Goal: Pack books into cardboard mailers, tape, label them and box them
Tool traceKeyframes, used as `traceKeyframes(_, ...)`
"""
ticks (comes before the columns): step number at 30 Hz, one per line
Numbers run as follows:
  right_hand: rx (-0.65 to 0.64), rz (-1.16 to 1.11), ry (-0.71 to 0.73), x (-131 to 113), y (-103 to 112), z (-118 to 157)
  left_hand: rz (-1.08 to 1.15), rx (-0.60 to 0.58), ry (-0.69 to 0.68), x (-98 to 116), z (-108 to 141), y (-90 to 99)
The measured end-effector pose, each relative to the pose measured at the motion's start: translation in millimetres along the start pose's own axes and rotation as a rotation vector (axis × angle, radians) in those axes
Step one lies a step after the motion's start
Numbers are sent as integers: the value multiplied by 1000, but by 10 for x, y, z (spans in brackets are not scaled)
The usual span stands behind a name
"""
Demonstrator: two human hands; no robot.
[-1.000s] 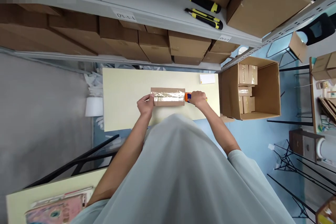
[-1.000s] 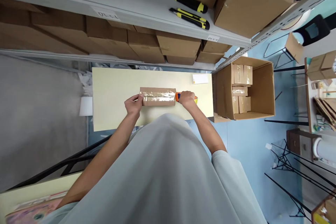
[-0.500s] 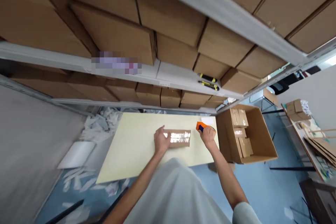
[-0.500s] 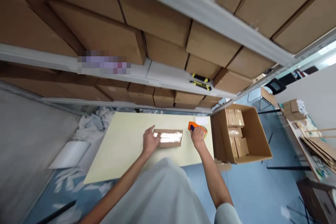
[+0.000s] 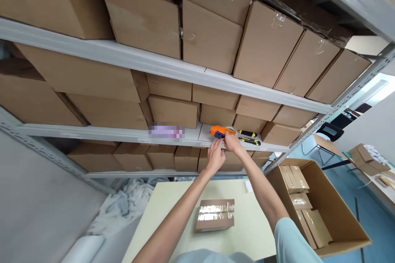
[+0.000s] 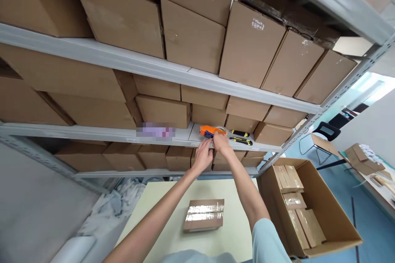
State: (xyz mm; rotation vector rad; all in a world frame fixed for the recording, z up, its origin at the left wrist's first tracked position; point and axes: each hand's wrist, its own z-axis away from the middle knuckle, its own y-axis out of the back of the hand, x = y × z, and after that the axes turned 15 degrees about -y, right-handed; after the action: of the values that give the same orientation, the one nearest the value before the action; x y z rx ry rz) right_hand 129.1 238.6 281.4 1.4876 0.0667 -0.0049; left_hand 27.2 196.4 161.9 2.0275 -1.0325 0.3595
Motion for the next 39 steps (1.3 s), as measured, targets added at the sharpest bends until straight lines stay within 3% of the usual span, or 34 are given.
traceKeyframes(3, -13, 8, -6, -91, -38, -229, -21, -38, 7, -152, -43, -12)
traceKeyframes(6, -38, 1, -11, -110, -162, -383, -19, -63, 3, -214, 143, -56)
traceKeyframes(11, -31, -34, -7, -52, -339, -491, 18, -121, 88, -237, 746, -164)
traceKeyframes(13, 67, -124, 26, 61, -472, -415, 36, -149, 146, -269, 1084, -172)
traceKeyframes(15, 241, -303, 62, 266, -733, -204, 50, -164, 229, -325, 1505, -137)
traceKeyframes(17, 348, -483, 45, 543, -1144, 177, 50, -163, 360, -375, 1991, -67)
traceKeyframes(20, 238, -634, -105, 954, -1920, 1033, 29, -188, 595, -353, 2683, 44)
traceKeyframes(23, 55, -711, -297, 1156, -2612, 1933, 26, -266, 752, -203, 3096, 39)
traceKeyframes(25, -45, -740, -394, 1143, -2937, 2349, 44, -308, 793, -78, 3177, -57)
traceKeyframes(27, -135, -769, -464, 1058, -3154, 2550, 56, -347, 813, 40, 3143, -195)
traceKeyframes(33, -257, -802, -635, 893, -3464, 2436, -88, -406, 916, 255, 2883, -529)
traceKeyframes(39, -287, -921, -605, 1046, -3607, 2425, -76, -422, 980, 103, 2920, -539)
